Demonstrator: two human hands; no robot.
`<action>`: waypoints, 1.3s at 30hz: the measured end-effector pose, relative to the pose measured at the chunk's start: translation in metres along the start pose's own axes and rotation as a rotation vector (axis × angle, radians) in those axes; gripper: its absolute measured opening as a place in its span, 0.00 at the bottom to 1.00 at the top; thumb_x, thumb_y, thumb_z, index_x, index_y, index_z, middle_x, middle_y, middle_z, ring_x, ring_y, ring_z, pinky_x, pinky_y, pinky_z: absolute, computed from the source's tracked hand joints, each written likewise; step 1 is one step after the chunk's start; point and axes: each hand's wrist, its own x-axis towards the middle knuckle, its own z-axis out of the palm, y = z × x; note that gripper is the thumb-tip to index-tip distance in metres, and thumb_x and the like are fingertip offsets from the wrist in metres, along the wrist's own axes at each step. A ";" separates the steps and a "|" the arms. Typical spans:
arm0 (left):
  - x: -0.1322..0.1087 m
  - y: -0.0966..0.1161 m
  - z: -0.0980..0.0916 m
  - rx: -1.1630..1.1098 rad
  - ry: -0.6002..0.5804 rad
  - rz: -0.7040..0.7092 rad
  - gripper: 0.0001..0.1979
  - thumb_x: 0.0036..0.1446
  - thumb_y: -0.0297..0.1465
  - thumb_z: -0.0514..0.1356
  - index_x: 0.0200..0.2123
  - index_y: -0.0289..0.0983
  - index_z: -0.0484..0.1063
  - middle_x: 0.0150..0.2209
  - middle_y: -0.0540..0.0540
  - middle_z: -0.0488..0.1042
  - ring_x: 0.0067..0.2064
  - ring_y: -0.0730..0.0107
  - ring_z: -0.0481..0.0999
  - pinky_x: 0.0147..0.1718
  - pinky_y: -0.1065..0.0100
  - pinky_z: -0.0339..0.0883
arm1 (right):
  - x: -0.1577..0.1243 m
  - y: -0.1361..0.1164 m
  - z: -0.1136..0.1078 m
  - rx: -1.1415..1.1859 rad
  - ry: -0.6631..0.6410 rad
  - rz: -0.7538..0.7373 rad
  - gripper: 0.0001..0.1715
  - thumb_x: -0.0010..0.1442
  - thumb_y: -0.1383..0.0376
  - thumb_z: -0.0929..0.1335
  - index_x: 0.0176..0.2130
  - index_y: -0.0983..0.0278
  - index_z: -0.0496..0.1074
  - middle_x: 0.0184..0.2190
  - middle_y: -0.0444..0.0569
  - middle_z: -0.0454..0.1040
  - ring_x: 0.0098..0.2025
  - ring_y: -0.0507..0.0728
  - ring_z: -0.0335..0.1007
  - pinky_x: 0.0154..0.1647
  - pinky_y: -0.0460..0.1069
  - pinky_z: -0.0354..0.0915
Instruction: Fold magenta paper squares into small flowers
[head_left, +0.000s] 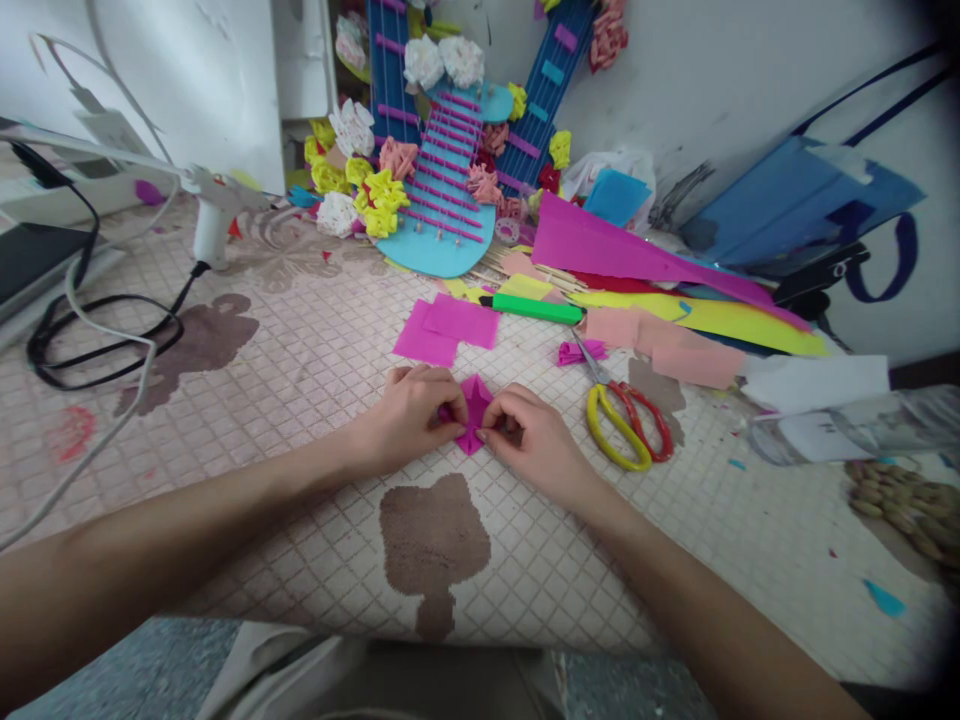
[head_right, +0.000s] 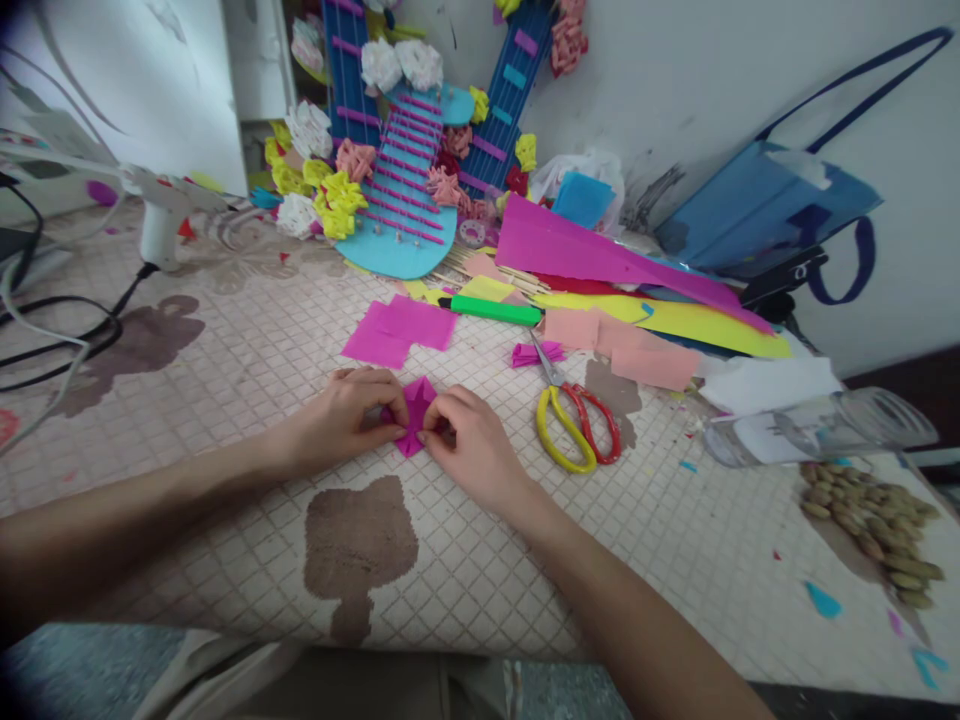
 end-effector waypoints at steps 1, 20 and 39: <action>0.000 0.000 0.000 0.000 0.001 0.007 0.02 0.52 0.25 0.61 0.29 0.36 0.73 0.32 0.49 0.73 0.39 0.66 0.71 0.42 0.62 0.57 | 0.000 0.000 0.000 -0.005 0.001 0.001 0.09 0.53 0.75 0.66 0.29 0.62 0.64 0.30 0.44 0.65 0.32 0.52 0.62 0.33 0.48 0.58; -0.001 0.004 -0.001 0.020 -0.029 -0.026 0.04 0.53 0.25 0.60 0.31 0.39 0.74 0.35 0.49 0.72 0.42 0.63 0.70 0.45 0.59 0.55 | -0.001 -0.005 0.000 -0.026 -0.018 0.006 0.09 0.55 0.76 0.65 0.31 0.62 0.67 0.33 0.46 0.66 0.38 0.54 0.64 0.38 0.50 0.60; -0.007 0.003 -0.001 0.117 -0.058 0.025 0.18 0.43 0.40 0.68 0.34 0.37 0.70 0.37 0.47 0.69 0.42 0.59 0.67 0.42 0.58 0.54 | -0.002 -0.011 -0.004 -0.093 -0.087 0.023 0.10 0.50 0.71 0.70 0.33 0.62 0.65 0.37 0.47 0.66 0.42 0.57 0.63 0.42 0.52 0.61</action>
